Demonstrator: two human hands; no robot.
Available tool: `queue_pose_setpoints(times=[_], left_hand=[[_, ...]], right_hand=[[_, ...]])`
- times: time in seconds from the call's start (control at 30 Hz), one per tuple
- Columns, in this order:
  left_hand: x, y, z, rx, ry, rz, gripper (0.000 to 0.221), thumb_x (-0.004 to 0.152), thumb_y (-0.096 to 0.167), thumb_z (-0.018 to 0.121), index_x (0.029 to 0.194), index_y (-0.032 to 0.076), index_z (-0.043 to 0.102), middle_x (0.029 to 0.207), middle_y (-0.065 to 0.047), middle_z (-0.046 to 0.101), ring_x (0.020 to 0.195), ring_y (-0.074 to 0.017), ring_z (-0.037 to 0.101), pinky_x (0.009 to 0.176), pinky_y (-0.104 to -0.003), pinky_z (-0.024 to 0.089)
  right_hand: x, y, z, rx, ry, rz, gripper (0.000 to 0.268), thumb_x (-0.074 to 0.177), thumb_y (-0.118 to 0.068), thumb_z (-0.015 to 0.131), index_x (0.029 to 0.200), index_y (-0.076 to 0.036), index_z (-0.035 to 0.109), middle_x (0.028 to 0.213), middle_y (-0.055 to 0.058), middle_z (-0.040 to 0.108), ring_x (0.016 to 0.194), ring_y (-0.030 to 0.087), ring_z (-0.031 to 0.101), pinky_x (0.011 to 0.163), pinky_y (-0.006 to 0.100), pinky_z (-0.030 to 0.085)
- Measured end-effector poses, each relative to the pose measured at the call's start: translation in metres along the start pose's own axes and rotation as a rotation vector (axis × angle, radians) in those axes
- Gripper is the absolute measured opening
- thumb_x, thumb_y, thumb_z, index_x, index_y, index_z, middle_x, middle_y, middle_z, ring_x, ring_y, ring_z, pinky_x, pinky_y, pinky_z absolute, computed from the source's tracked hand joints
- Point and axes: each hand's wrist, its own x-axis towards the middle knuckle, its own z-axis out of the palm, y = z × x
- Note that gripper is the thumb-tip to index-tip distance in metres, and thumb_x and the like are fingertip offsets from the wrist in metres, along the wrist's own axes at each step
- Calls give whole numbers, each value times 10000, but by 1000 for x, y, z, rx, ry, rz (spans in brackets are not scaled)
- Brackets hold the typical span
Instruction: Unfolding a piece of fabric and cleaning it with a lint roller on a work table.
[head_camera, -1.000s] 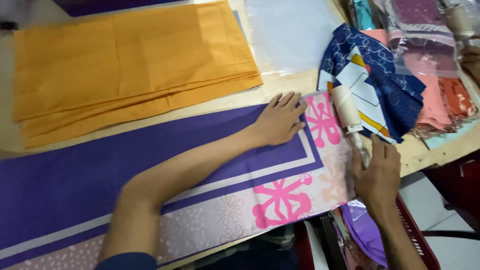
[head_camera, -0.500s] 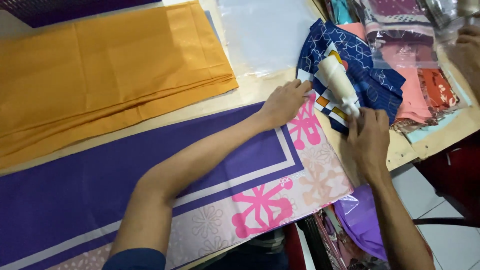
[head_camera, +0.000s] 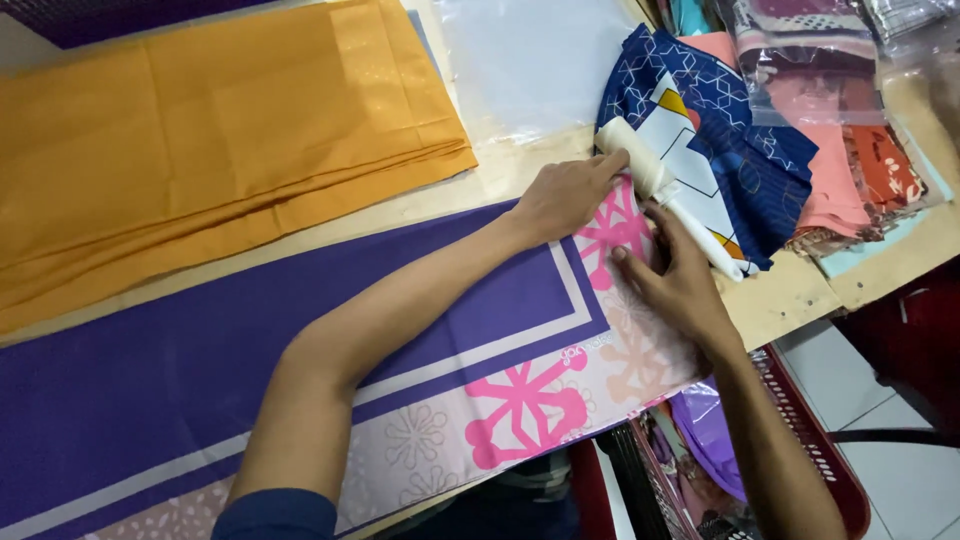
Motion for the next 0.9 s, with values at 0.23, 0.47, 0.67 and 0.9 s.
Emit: queue_pose_setpoints(times=[0.23,0.47,0.67,0.9], left_hand=[[27,-30,38,147,110,45,317,1094,294,382,1379,178,455,1214,-86,667,1172,-347,665,961,-522,542],[28,-22,39,244,167,38,276,1070,310,416,1319,214,486,1168,-39,638,1173,-278,623,927,-453,522],[27,-25,22,100,42,8,403,1099,289,356,1471,151,429,1153,-148,728,1098,-372,707,981,-561,494],[27,-15,12,94,63,51,426,1111,276,325,1521,181,396,1047,-177,758,971,-427,748,930,-566,538]], right_hand=[[-9,21,2,-316,89,254,294,1022,-359,647,1180,-118,707,993,206,747,1052,452,685,828,564,532],[-28,21,-3,-354,93,269,325,1060,-358,639,1131,-47,704,977,256,749,1007,496,704,825,558,541],[-37,20,-11,-446,42,329,402,1061,-445,613,1116,-53,686,970,286,752,1014,543,690,864,623,527],[-43,15,-9,-640,55,359,458,1135,-464,501,1131,-35,662,942,327,738,986,568,701,873,635,522]])
